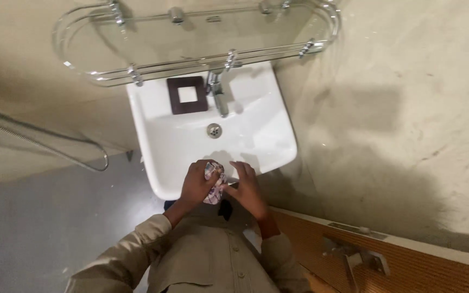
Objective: Cleaning a bathroom sink and faucet with a cloth.
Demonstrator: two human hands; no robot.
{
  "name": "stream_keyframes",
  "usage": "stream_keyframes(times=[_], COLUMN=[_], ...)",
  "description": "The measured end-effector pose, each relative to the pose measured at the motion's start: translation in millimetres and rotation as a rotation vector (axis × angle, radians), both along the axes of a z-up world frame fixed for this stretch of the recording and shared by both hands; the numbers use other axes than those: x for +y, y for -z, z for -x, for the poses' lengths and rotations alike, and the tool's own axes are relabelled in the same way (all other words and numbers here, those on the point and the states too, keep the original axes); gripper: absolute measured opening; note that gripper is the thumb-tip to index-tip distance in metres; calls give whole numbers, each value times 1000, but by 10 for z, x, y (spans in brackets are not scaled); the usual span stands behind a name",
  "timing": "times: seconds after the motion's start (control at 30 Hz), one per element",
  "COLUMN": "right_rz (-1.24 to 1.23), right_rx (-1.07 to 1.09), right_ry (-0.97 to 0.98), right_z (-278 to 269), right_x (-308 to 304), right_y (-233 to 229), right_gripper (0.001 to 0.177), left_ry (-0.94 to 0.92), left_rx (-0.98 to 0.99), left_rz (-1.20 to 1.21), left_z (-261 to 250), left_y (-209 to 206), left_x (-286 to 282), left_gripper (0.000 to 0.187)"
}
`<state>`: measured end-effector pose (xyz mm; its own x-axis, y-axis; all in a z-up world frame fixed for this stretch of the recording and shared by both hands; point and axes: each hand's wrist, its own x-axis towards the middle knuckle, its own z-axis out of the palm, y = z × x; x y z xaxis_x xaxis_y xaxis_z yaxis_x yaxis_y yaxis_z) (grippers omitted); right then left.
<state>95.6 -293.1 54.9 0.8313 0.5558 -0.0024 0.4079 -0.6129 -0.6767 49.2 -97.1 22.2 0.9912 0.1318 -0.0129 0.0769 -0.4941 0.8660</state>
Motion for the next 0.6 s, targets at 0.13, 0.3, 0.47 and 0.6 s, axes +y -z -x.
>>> stream_keyframes(times=[0.13,0.3,0.47,0.6], right_rz=[-130,-388,-306,-208], right_rx=[1,107,85,-7], right_ry=[110,443,551,412], right_z=[117,300,353,362], right_x=[-422,-695,-921,-923], right_y=[227,103,-72,-104], right_gripper=[67,63,55,52], left_ry=[-6,116,110,93], left_rx=[-160,-186,-239,-322], left_rz=[-42,-89,-151,-256], left_z=[-463,-1107,-1852,-2476], left_y=[275,285,692,668], left_x=[-556,-1377,-1955,-2001], left_gripper=[38,39,35,34])
